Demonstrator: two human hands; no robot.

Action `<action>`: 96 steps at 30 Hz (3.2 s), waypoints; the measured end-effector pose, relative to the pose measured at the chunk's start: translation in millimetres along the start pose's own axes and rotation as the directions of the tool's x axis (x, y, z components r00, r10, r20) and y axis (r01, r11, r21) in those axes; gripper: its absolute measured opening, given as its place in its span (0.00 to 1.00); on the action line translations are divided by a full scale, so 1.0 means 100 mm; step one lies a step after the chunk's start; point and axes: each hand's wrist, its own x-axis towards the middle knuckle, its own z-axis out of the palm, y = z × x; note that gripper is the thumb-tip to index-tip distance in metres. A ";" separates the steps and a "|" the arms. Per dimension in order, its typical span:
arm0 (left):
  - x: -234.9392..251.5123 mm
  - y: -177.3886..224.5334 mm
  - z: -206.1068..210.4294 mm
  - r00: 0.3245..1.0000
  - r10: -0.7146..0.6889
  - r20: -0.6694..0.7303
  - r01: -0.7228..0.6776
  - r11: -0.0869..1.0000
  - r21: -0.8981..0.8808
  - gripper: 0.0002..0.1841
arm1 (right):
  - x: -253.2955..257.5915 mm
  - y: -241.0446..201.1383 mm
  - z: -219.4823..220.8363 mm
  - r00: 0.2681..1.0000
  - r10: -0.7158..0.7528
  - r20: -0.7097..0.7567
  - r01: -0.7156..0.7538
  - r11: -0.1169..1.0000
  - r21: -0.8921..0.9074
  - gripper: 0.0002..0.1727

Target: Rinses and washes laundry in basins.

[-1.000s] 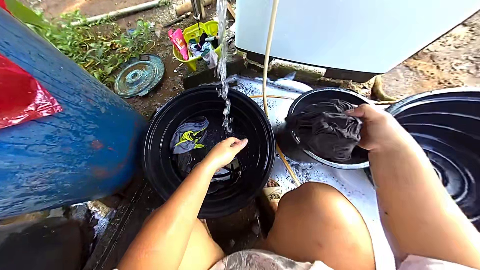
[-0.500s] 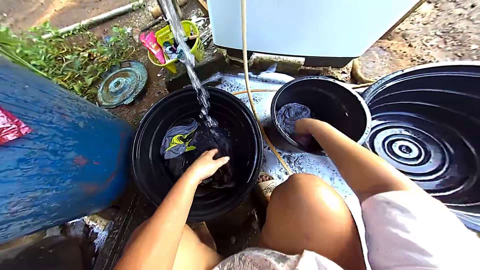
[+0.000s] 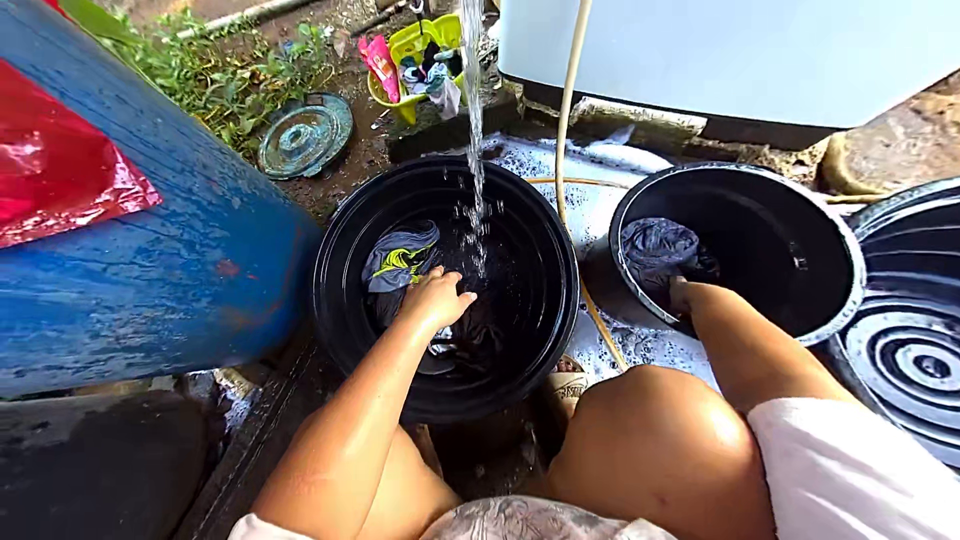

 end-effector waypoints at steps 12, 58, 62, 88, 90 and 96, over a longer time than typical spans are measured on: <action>-0.17 -0.15 -0.04 0.998 -0.001 0.056 -0.005 0.994 0.108 0.31 | -0.30 0.13 -0.28 0.945 -0.326 -0.031 0.324 0.945 -0.047 0.28; 0.29 0.36 0.37 0.907 -0.014 0.420 -0.180 0.890 0.418 0.31 | 0.48 0.03 -0.49 0.946 0.325 -0.002 0.088 -0.252 0.964 0.40; 0.16 0.43 0.31 0.919 0.023 0.394 -0.199 0.889 0.412 0.31 | -0.06 0.03 -0.76 0.947 0.226 -0.230 0.267 -0.146 0.953 0.31; -0.17 0.37 0.63 0.886 0.091 0.455 -0.321 0.828 0.459 0.28 | -2.10 -2.24 -0.92 0.420 -0.844 -0.334 0.903 0.351 0.247 0.38; -0.13 0.37 0.63 0.888 0.100 0.449 -0.322 0.831 0.454 0.28 | -1.67 -1.91 -1.04 0.511 -0.814 -0.277 0.858 0.468 0.209 0.25; -0.02 0.37 0.65 0.853 0.069 0.517 -0.331 0.838 0.433 0.29 | -0.58 -0.39 -1.43 0.855 -0.342 -0.390 0.512 0.440 0.738 0.22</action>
